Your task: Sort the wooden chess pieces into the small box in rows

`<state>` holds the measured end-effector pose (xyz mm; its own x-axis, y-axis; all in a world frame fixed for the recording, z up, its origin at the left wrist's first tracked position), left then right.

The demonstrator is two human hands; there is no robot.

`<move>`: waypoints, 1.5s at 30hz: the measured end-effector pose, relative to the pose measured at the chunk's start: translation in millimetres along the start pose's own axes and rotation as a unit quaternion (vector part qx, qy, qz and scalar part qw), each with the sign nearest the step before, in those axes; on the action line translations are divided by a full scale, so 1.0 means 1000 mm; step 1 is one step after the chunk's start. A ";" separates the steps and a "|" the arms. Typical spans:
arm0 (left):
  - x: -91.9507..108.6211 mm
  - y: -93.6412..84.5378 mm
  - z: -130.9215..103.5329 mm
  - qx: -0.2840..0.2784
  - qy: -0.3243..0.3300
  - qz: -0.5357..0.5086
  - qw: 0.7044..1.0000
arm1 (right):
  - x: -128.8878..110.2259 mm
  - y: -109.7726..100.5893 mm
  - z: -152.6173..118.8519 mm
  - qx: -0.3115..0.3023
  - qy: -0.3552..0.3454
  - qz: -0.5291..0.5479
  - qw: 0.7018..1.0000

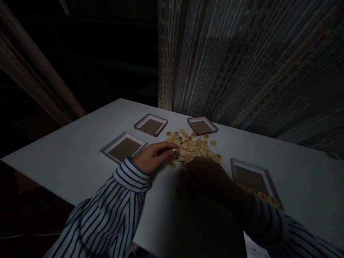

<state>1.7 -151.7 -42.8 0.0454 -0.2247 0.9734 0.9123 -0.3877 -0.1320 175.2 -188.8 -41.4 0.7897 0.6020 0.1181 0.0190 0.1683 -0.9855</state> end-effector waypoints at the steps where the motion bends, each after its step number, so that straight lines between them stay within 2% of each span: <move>1: 0.000 0.000 0.000 -0.002 -0.008 -0.004 1.000 | 0.000 0.000 0.000 0.003 -0.001 0.004 1.000; 9: -0.002 -0.002 0.000 -0.025 -0.015 -0.012 1.000 | 0.003 0.002 -0.001 0.011 0.003 0.005 1.000; 16: -0.005 -0.001 -0.003 -0.029 -0.067 -0.061 0.995 | 0.003 -0.003 -0.002 -0.005 0.002 0.009 1.000; 23: -0.005 0.000 -0.002 -0.019 -0.046 -0.069 0.996 | 0.004 -0.003 -0.005 -0.008 0.012 0.003 1.000; 26: -0.005 -0.001 -0.003 -0.026 -0.035 -0.035 0.998 | 0.005 0.000 -0.007 -0.007 0.008 0.005 1.000; 30: -0.003 -0.004 -0.007 -0.066 -0.029 0.057 0.996 | 0.007 0.001 -0.009 0.008 0.004 0.005 1.000; 33: 0.000 -0.006 -0.011 -0.095 0.004 0.143 0.985 | 0.009 -0.001 -0.011 0.004 -0.003 0.007 1.000; 36: -0.001 -0.005 -0.014 -0.124 0.040 0.181 0.975 | 0.008 -0.004 -0.013 -0.017 -0.033 0.021 0.999; 45: -0.018 0.003 -0.017 -0.189 0.043 0.304 0.933 | -0.001 -0.014 -0.023 -0.026 -0.114 0.077 0.990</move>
<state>-3.3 -164.0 -64.2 0.4596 -0.5705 0.6807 0.5199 -0.4486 -0.7270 188.5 -209.6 -30.9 0.6266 0.7792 -0.0145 -0.0544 0.0251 -0.9982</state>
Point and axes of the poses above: each hand's wrist, its own z-axis towards the middle knuckle, its own y-axis out of the palm, x = y × z, the point moved 3 cm from there along z, towards the middle knuckle, and after that the axes turned 11 degrees about -z, right-handed, at the moved point
